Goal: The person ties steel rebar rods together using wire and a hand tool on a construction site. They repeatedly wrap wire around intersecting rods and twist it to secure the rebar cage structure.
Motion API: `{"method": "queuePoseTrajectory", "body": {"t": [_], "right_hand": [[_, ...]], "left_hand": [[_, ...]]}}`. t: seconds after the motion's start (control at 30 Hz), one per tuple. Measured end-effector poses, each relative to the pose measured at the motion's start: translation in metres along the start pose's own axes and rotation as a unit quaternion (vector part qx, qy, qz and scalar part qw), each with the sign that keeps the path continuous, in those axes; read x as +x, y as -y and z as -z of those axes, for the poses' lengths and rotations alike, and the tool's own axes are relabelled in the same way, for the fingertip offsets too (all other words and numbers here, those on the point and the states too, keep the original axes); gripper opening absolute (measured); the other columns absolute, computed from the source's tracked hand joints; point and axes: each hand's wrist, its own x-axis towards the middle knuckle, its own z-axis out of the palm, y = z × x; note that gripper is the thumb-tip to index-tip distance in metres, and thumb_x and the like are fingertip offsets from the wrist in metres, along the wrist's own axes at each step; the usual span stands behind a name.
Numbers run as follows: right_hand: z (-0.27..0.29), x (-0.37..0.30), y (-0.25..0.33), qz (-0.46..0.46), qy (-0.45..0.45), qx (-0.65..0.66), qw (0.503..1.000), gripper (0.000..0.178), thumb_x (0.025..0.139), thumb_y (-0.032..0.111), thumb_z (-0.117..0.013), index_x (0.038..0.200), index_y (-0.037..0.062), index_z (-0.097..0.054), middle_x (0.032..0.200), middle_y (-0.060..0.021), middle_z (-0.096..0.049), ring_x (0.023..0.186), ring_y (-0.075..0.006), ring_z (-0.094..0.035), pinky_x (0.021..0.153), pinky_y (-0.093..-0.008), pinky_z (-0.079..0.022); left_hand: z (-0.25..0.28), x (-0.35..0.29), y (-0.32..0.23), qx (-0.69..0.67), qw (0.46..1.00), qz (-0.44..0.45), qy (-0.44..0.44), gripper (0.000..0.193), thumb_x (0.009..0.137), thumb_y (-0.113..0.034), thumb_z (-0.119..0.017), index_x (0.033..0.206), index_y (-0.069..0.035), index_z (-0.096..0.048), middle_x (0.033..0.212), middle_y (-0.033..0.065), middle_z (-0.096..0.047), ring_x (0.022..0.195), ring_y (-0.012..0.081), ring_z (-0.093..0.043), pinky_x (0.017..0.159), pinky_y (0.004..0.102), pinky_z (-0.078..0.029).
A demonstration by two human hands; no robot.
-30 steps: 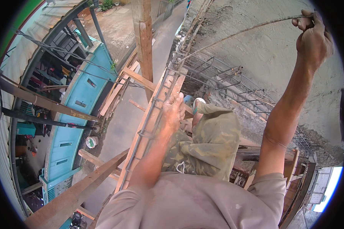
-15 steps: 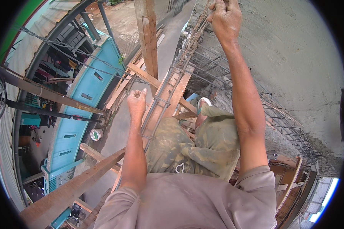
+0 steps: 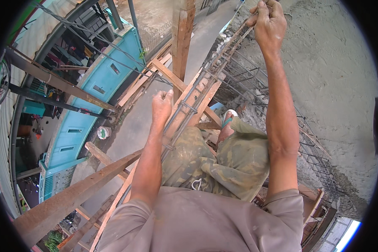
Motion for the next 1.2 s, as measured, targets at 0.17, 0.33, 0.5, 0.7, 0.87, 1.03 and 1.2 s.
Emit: {"method": "queuePoseTrajectory", "body": {"t": [0.17, 0.33, 0.5, 0.7, 0.87, 1.03, 1.2], "right_hand": [[0.002, 0.004, -0.007, -0.048, 0.004, 0.018, 0.999, 0.011, 0.097, 0.011, -0.048, 0.094, 0.0012, -0.053, 0.064, -0.0055, -0.057, 0.041, -0.0099, -0.050, 0.039, -0.0261, -0.040], [0.004, 0.001, 0.006, -0.057, 0.015, 0.006, 0.998, 0.012, 0.098, 0.011, -0.047, 0.092, 0.0015, -0.052, 0.064, -0.0059, -0.058, 0.042, -0.0103, -0.051, 0.039, -0.0254, -0.040], [0.007, -0.001, 0.008, -0.069, 0.022, 0.029, 0.997, 0.013, 0.098, 0.011, -0.047, 0.090, 0.0015, -0.051, 0.064, -0.0058, -0.057, 0.042, -0.0107, -0.052, 0.039, -0.0253, -0.040], [0.007, -0.002, 0.001, -0.042, 0.019, 0.011, 0.999, 0.013, 0.098, 0.011, -0.047, 0.091, 0.0012, -0.052, 0.065, -0.0054, -0.057, 0.043, -0.0105, -0.052, 0.040, -0.0250, -0.041], [0.010, 0.003, -0.007, -0.035, 0.010, 0.021, 0.999, 0.013, 0.098, 0.010, -0.047, 0.091, 0.0012, -0.052, 0.063, -0.0054, -0.057, 0.044, -0.0107, -0.053, 0.041, -0.0249, -0.041], [0.006, -0.001, 0.003, -0.048, 0.019, -0.003, 0.999, 0.011, 0.098, 0.009, -0.048, 0.091, 0.0016, -0.053, 0.065, -0.0056, -0.059, 0.045, -0.0105, -0.054, 0.041, -0.0248, -0.041], [0.012, 0.002, 0.000, -0.027, 0.044, -0.023, 0.998, 0.009, 0.097, 0.007, -0.048, 0.094, 0.0007, -0.054, 0.067, -0.0058, -0.060, 0.047, -0.0104, -0.055, 0.042, -0.0251, -0.042]], "left_hand": [[0.003, 0.001, -0.001, -0.005, 1.000, 0.018, 0.012, 0.034, 0.090, -0.029, -0.063, 0.078, 0.002, -0.059, 0.069, 0.0114, -0.059, 0.067, 0.0184, -0.053, 0.066, 0.0357, -0.045], [0.005, 0.004, 0.002, 0.004, 1.000, 0.016, 0.002, 0.033, 0.088, -0.029, -0.066, 0.078, 0.002, -0.059, 0.068, 0.0113, -0.059, 0.066, 0.0188, -0.053, 0.066, 0.0355, -0.045], [0.004, 0.005, 0.003, 0.011, 1.000, 0.010, 0.008, 0.031, 0.087, -0.028, -0.067, 0.077, 0.001, -0.059, 0.067, 0.0106, -0.059, 0.066, 0.0186, -0.054, 0.066, 0.0352, -0.046], [0.003, 0.006, 0.001, 0.015, 0.999, 0.028, 0.020, 0.029, 0.087, -0.026, -0.067, 0.078, 0.000, -0.059, 0.068, 0.0095, -0.060, 0.065, 0.0175, -0.054, 0.065, 0.0346, -0.046], [0.001, 0.009, 0.005, -0.001, 1.000, 0.024, 0.016, 0.029, 0.086, -0.027, -0.068, 0.078, 0.000, -0.059, 0.069, 0.0093, -0.060, 0.066, 0.0170, -0.054, 0.065, 0.0342, -0.046], [0.001, 0.011, 0.009, -0.006, 0.999, 0.025, 0.020, 0.029, 0.086, -0.026, -0.069, 0.078, 0.000, -0.060, 0.069, 0.0088, -0.060, 0.066, 0.0168, -0.053, 0.066, 0.0336, -0.045], [0.003, 0.009, 0.002, 0.021, 0.999, 0.034, 0.032, 0.029, 0.085, -0.026, -0.069, 0.077, 0.000, -0.060, 0.068, 0.0084, -0.059, 0.066, 0.0165, -0.052, 0.065, 0.0334, -0.045]]}}
